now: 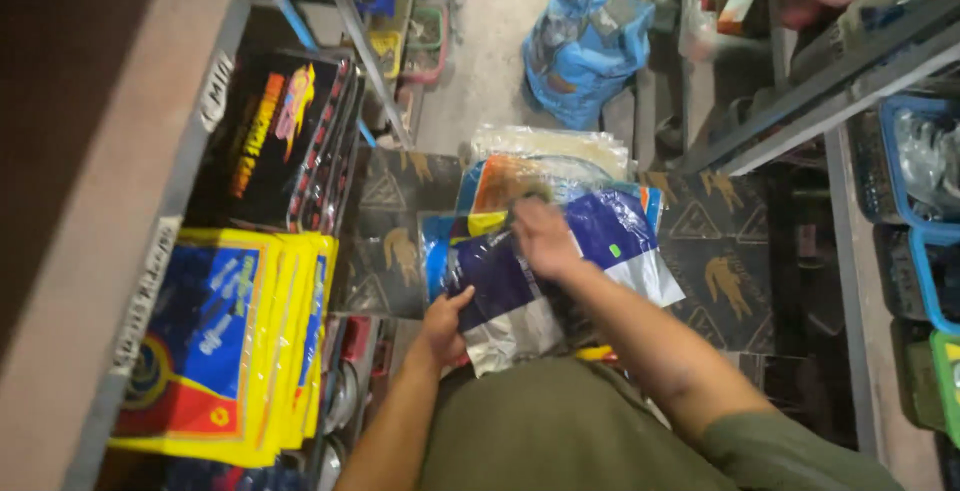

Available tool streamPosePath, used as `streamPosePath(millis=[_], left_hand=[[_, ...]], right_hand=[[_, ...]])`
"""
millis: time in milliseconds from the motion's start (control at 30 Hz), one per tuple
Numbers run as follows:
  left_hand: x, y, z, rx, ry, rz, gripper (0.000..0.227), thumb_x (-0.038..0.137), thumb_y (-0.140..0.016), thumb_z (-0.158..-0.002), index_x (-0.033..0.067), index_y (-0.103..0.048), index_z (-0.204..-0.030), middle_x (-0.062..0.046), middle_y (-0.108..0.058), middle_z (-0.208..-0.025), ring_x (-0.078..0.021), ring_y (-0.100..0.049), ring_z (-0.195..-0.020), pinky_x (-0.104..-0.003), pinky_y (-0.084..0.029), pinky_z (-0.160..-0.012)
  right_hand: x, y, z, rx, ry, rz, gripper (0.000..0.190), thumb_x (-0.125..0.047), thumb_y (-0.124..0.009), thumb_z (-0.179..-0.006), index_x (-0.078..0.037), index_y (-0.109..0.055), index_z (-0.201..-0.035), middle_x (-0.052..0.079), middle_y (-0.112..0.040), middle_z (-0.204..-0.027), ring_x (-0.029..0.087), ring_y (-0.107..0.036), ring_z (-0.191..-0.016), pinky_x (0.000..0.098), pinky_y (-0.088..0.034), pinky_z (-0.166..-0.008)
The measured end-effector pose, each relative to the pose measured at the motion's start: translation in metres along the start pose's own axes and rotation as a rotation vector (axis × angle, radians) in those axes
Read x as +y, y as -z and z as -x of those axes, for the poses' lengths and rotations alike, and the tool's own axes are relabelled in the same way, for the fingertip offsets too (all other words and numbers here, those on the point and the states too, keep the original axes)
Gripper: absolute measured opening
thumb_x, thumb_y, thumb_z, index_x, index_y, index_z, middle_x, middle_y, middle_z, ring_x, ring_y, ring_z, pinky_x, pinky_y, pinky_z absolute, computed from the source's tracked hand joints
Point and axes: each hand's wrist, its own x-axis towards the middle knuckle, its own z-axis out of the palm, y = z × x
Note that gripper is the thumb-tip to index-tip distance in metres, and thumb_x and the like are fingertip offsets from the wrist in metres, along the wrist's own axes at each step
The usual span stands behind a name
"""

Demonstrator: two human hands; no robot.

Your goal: The person organizes and stacks various plastic-wrapped packages on a table in a cluttered storage area. They handle multiple items, including blue and yellow packages, smoothing them out and arranging them into a neat pile.

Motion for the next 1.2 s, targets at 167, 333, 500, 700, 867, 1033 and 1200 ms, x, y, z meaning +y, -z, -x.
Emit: streamPosePath(millis=[167, 333, 500, 700, 867, 1033, 1200], left_hand=[[-0.006, -0.021, 0.018, 0.060, -0.059, 0.082, 0.037, 0.012, -0.078, -0.088, -0.0030, -0.070, -0.120, -0.027, -0.073, -0.105, -0.0405, -0.074, -0.092, -0.059, -0.060, -0.083], [-0.038, 0.013, -0.009, 0.201, -0.136, 0.015, 0.050, 0.016, -0.082, -0.086, -0.0054, -0.065, -0.128, -0.029, -0.070, -0.114, -0.0372, -0.071, -0.099, -0.057, -0.058, -0.090], [-0.044, -0.003, -0.011, 0.285, -0.178, 0.033, 0.033, 0.015, -0.077, -0.090, 0.0006, -0.072, -0.119, -0.018, -0.075, -0.102, -0.0271, -0.074, -0.089, -0.045, -0.060, -0.083], [-0.036, -0.027, 0.005, 0.374, -0.232, -0.066, 0.034, 0.015, -0.075, -0.091, 0.0013, -0.070, -0.122, -0.017, -0.074, -0.103, -0.0280, -0.073, -0.093, -0.047, -0.058, -0.087], [-0.052, -0.019, -0.012, 0.423, -0.268, -0.070, 0.035, 0.017, -0.075, -0.092, 0.0056, -0.070, -0.125, -0.016, -0.073, -0.109, -0.0282, -0.071, -0.098, -0.046, -0.056, -0.090], [-0.056, -0.016, -0.019, 0.449, -0.262, -0.070, 0.041, 0.019, -0.076, -0.091, 0.0064, -0.066, -0.129, -0.017, -0.071, -0.117, -0.0289, -0.068, -0.104, -0.049, -0.052, -0.095], [-0.068, -0.005, -0.021, 0.441, -0.245, -0.038, 0.039, 0.019, -0.073, -0.094, 0.0076, -0.066, -0.130, -0.019, -0.072, -0.113, -0.0309, -0.071, -0.101, -0.050, -0.055, -0.091]], right_hand=[[0.051, 0.069, 0.023, -0.215, -0.201, 0.071, 0.043, -0.035, -0.053, -0.104, -0.009, -0.062, -0.137, 0.010, -0.062, -0.142, 0.029, -0.054, -0.137, 0.0471, -0.043, -0.107], [0.068, 0.091, 0.102, -0.161, -0.251, 0.194, 0.049, -0.034, -0.050, -0.105, -0.007, -0.055, -0.146, 0.012, -0.054, -0.152, 0.032, -0.048, -0.143, 0.0491, -0.041, -0.109], [0.067, 0.095, 0.141, -0.167, -0.356, 0.219, 0.050, -0.033, -0.055, -0.098, -0.004, -0.057, -0.139, 0.016, -0.055, -0.151, 0.035, -0.052, -0.138, 0.0480, -0.045, -0.103], [0.072, 0.076, 0.057, -0.112, -0.213, 0.188, 0.050, -0.033, -0.061, -0.095, -0.006, -0.062, -0.136, 0.013, -0.058, -0.145, 0.033, -0.052, -0.136, 0.0473, -0.041, -0.102], [0.024, 0.056, -0.003, -0.257, -0.043, 0.095, 0.051, -0.035, -0.060, -0.094, -0.010, -0.060, -0.138, 0.012, -0.060, -0.144, 0.034, -0.051, -0.137, 0.0506, -0.038, -0.105], [-0.053, 0.051, 0.004, -0.271, 0.218, 0.043, 0.055, -0.021, -0.052, -0.100, -0.001, -0.044, -0.151, 0.020, -0.048, -0.154, 0.043, -0.037, -0.147, 0.0584, -0.027, -0.115], [-0.051, 0.066, 0.024, -0.487, 0.394, -0.249, 0.053, -0.035, -0.054, -0.098, -0.013, -0.055, -0.146, 0.007, -0.048, -0.158, 0.034, -0.039, -0.148, 0.0566, -0.035, -0.110]])
